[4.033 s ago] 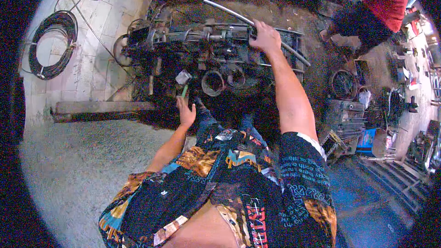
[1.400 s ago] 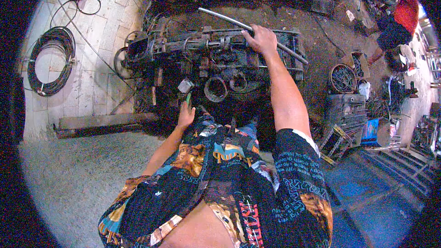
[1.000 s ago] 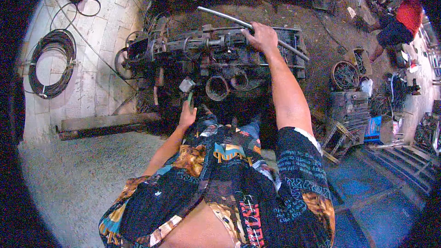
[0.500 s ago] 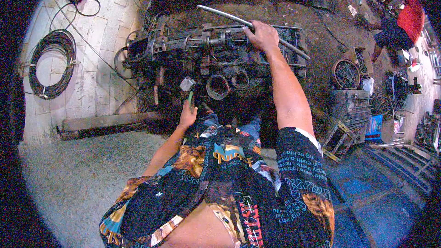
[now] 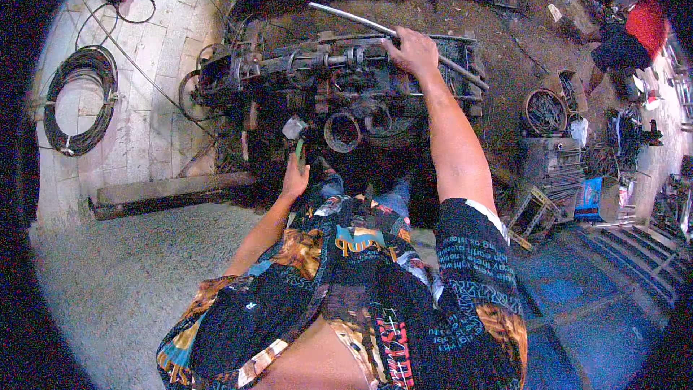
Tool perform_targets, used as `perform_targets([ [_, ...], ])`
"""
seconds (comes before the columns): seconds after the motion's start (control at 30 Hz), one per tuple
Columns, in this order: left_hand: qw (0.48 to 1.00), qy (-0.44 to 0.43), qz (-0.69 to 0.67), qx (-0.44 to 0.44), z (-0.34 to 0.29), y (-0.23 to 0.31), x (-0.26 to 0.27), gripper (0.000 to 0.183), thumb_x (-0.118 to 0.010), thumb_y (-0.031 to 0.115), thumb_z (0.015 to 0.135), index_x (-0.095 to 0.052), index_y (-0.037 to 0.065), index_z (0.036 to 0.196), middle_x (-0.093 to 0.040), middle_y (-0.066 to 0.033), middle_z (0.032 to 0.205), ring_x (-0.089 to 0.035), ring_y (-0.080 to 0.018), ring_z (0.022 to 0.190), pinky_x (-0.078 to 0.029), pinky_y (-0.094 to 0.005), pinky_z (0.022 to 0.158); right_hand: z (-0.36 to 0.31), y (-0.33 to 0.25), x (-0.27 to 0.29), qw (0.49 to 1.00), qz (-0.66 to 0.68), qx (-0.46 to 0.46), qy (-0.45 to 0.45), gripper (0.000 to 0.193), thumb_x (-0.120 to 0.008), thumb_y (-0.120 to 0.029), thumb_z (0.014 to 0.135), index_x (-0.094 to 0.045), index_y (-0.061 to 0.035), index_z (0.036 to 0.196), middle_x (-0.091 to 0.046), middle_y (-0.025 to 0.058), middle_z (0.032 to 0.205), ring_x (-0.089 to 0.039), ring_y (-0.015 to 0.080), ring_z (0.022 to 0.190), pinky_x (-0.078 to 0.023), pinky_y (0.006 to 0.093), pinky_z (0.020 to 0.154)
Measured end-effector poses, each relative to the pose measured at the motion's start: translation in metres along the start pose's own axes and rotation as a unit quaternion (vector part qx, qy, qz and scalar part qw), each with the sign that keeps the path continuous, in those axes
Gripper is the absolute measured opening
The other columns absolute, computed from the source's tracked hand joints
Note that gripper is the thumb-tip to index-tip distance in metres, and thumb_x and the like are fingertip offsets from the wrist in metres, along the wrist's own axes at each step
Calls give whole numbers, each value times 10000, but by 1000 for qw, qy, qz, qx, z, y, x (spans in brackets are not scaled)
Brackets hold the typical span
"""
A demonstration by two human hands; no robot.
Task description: Use a manual pipe bending machine to shape metal tubes for fabrication.
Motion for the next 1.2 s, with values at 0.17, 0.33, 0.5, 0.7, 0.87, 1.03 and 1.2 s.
perform_targets([
  [0.17, 1000, 4, -3, 0, -1, 2, 3, 735, -543, 342, 929, -240, -75, 1453, -261, -272, 1511, -276, -404, 1395, -262, -428, 1145, -1, 2, 2, 1000, 4, 6, 28, 564, -515, -554, 881, -600, -113, 1222, -660, 148, 1143, -629, 332, 1046, -484, 438, 919],
  [0.33, 1000, 6, -1, -3, 0, 2, 3, 741, -554, 335, 922, -241, -80, 1451, -261, -274, 1510, -276, -404, 1395, -253, -425, 1149, 0, 2, 0, 999, -1, 16, 31, 563, -518, -561, 877, -608, -105, 1196, -664, 157, 1120, -635, 345, 1018, -491, 447, 901],
  [0.5, 1000, -4, -4, -5, 0, 4, 4, 738, -561, 318, 920, -243, -89, 1447, -262, -280, 1508, -272, -397, 1399, -242, -416, 1153, 0, -1, 1, 999, 9, 19, 37, 570, -518, -579, 871, -613, -93, 1154, -668, 168, 1083, -636, 355, 1000, -492, 460, 886],
  [0.7, 1000, -15, -2, 15, -1, 5, 5, 728, -566, 306, 919, -243, -73, 1451, -278, -277, 1500, -282, -398, 1395, -264, -409, 1146, 0, 0, -1, 1000, -1, 3, 10, 575, -506, -597, 872, -615, -83, 1105, -672, 166, 1071, -634, 359, 1006, -490, 468, 882],
  [0.87, 1000, -2, -2, -3, -2, 7, 7, 735, -572, 307, 918, -234, -57, 1459, -281, -274, 1499, -286, -400, 1392, -269, -414, 1143, -2, 0, 3, 999, 5, 12, 43, 578, -512, -603, 869, -613, -88, 1111, -673, 170, 1060, -641, 359, 989, -501, 473, 862],
  [1.03, 1000, -3, 2, -12, -1, 5, 5, 741, -584, 301, 912, -233, -52, 1461, -286, -266, 1499, -291, -399, 1389, -267, -411, 1145, 2, 0, -1, 999, -2, 18, 29, 568, -528, -596, 865, -611, -90, 1110, -674, 170, 1048, -643, 362, 981, -506, 472, 854],
  [1.2, 1000, -12, 12, -1, 0, 4, 3, 750, -587, 302, 908, -228, -51, 1464, -288, -258, 1502, -292, -395, 1389, -267, -414, 1144, 2, 0, -5, 1000, -6, 15, 21, 562, -527, -597, 865, -611, -87, 1086, -672, 172, 1034, -642, 358, 979, -506, 473, 854],
])
Point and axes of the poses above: each hand's wrist, its own z-axis towards the middle knuckle, its own x-axis out of the back of the hand, y = z × x, the point moved 8 cm from there along z, towards the middle knuckle
